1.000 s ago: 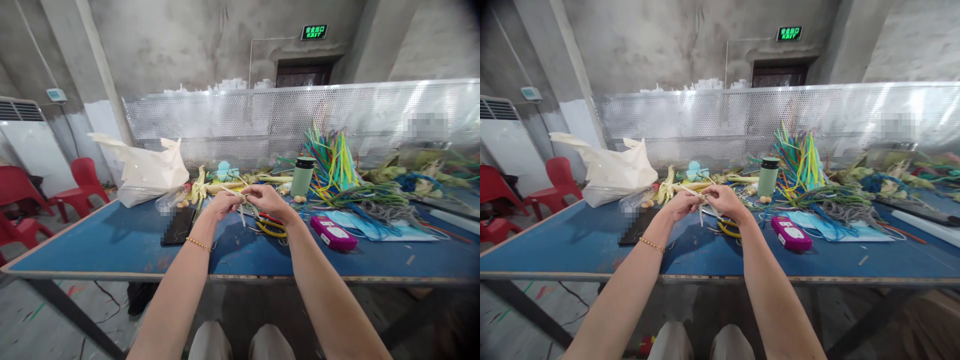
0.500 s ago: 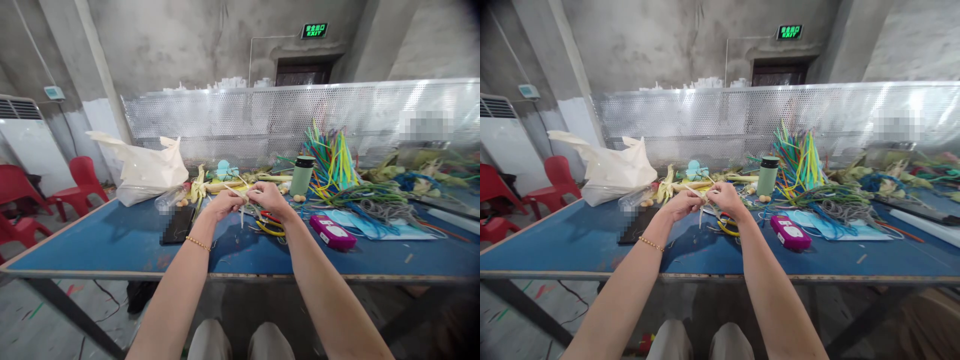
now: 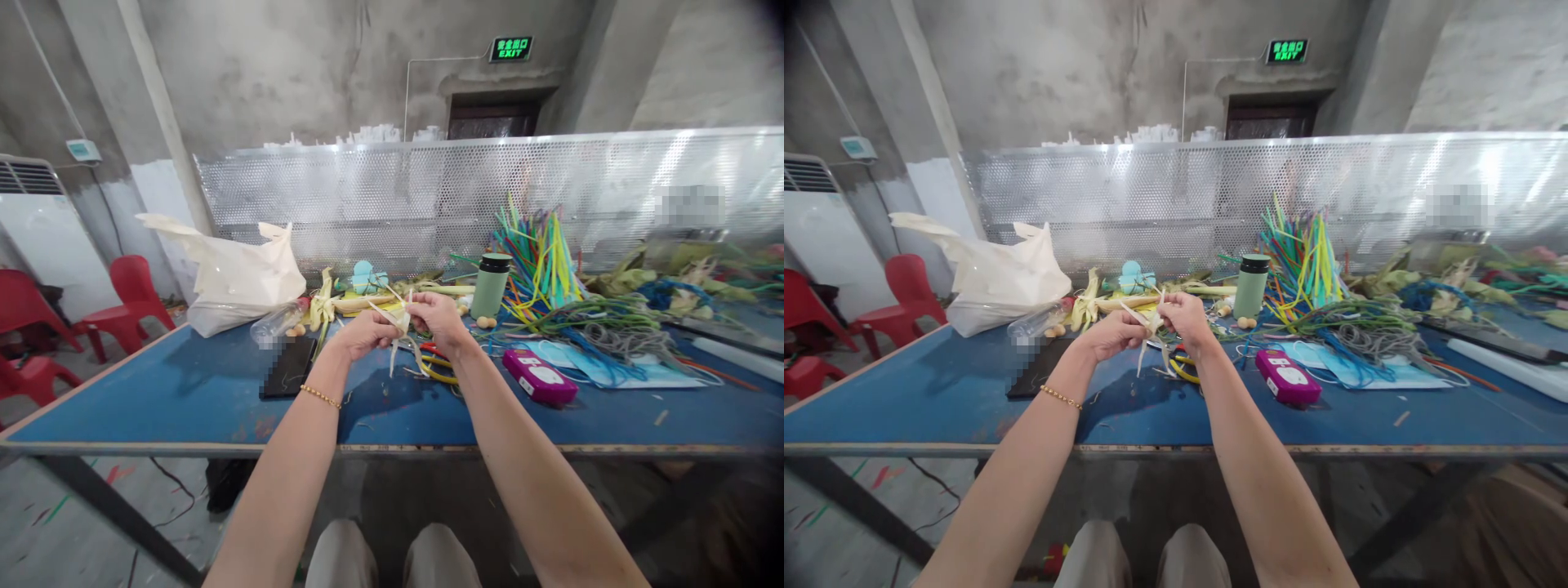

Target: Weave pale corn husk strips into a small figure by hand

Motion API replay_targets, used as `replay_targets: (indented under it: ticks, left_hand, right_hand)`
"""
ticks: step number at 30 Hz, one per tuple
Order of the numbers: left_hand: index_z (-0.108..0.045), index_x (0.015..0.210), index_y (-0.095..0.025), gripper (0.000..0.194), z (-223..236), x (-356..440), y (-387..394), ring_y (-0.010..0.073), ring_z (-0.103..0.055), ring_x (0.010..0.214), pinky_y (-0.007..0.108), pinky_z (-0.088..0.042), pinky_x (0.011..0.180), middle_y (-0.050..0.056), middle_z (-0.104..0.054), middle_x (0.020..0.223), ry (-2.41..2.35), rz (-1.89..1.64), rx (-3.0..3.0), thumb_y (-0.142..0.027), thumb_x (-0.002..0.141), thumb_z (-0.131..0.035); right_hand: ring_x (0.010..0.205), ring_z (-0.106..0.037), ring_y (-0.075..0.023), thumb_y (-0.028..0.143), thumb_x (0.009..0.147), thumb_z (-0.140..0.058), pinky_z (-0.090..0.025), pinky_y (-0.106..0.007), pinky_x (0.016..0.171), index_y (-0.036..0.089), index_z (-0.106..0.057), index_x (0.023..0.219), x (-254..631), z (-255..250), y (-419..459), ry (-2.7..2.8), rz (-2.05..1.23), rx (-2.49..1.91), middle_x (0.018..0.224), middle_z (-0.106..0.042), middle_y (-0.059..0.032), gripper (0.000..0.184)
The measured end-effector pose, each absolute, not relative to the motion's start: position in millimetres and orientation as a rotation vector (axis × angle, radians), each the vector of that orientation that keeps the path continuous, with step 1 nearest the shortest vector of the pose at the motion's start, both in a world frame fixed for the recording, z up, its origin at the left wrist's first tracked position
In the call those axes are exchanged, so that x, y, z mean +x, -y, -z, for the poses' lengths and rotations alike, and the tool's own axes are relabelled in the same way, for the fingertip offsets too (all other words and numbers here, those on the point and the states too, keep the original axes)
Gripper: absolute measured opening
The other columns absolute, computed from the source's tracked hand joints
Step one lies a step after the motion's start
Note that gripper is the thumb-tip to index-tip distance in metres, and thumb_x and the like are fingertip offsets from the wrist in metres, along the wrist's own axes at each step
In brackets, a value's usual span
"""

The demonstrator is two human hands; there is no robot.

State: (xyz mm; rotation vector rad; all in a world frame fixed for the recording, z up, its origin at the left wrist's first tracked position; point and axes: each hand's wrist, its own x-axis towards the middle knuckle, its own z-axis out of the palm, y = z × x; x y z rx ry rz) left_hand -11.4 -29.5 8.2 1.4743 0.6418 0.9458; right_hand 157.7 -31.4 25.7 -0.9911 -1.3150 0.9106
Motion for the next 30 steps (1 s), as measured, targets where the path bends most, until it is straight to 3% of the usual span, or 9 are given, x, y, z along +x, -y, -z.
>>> replay_targets:
  ticks: [6, 8, 11, 16, 21, 30]
  left_hand:
    - [-0.061, 0.062, -0.012, 0.016, -6.4, -9.8, 22.5, 0.0046, -0.039, 0.048, 0.024, -0.026, 0.051, -0.004, -0.051, 0.054, -0.704, -1.055, 1.366, -0.012, 0.062, -0.077]
    - [-0.058, 0.059, -0.013, 0.018, -5.4, -8.9, 18.9, 0.0045, -0.039, 0.046, 0.023, -0.026, 0.049, -0.004, -0.05, 0.052, -0.74, -1.125, 1.313, -0.011, 0.061, -0.076]
    - [-0.06, 0.061, -0.013, 0.014, -3.7, -8.0, 16.0, 0.0045, -0.039, 0.045, 0.023, -0.027, 0.048, -0.004, -0.05, 0.052, -0.75, -1.14, 1.313, -0.01, 0.061, -0.074]
    - [-0.062, 0.062, -0.012, 0.01, -2.0, -6.5, 17.6, 0.0043, -0.038, 0.046, 0.022, -0.026, 0.048, -0.004, -0.051, 0.053, -0.749, -1.113, 1.361, -0.009, 0.06, -0.072]
    - [-0.061, 0.059, -0.013, 0.01, -1.7, -5.8, 17.5, 0.0049, -0.038, 0.046, 0.023, -0.026, 0.049, -0.004, -0.049, 0.05, -0.771, -1.1, 1.378, -0.009, 0.061, -0.07]
    - [-0.061, 0.059, -0.013, 0.017, -2.5, -7.2, 20.2, 0.0051, -0.04, 0.047, 0.022, -0.028, 0.05, -0.004, -0.048, 0.05, -0.715, -1.012, 1.365, -0.014, 0.062, -0.077]
  right_hand:
    - [0.05, -0.054, -0.0097, 0.037, 0.082, -0.073, -0.038, -0.021, 0.043, 0.015, -0.063, 0.078, 161.3, -26.0, 27.5, 1.24, -0.889, -1.115, 0.071, -0.069, -0.0051, 0.024]
    - [0.052, -0.055, -0.0111, 0.049, 0.085, -0.07, -0.038, -0.022, 0.044, 0.014, -0.064, 0.07, 160.5, -24.5, 29.8, 1.35, -0.935, -1.16, 0.069, -0.069, -0.007, 0.038]
    - [0.051, -0.048, -0.0111, 0.062, 0.078, -0.071, -0.033, -0.024, 0.046, 0.015, -0.062, 0.062, 158.0, -21.7, 33.6, 1.563, -0.91, -1.106, 0.057, -0.06, -0.0024, 0.05]
    - [0.052, -0.041, -0.0091, 0.06, 0.063, -0.079, -0.031, -0.024, 0.049, 0.016, -0.063, 0.066, 154.5, -19.5, 35.4, 1.578, -0.784, -1.032, 0.054, -0.052, 0.003, 0.047]
    - [0.051, -0.036, -0.0077, 0.063, 0.068, -0.074, -0.026, -0.024, 0.048, 0.016, -0.059, 0.063, 153.5, -18.0, 34.6, 1.627, -0.802, -0.983, 0.053, -0.047, 0.004, 0.049]
    - [0.05, -0.036, -0.0073, 0.061, 0.065, -0.076, -0.027, -0.023, 0.047, 0.017, -0.056, 0.06, 156.9, -18.3, 34.3, 1.654, -0.794, -1.033, 0.051, -0.046, 0.0047, 0.049]
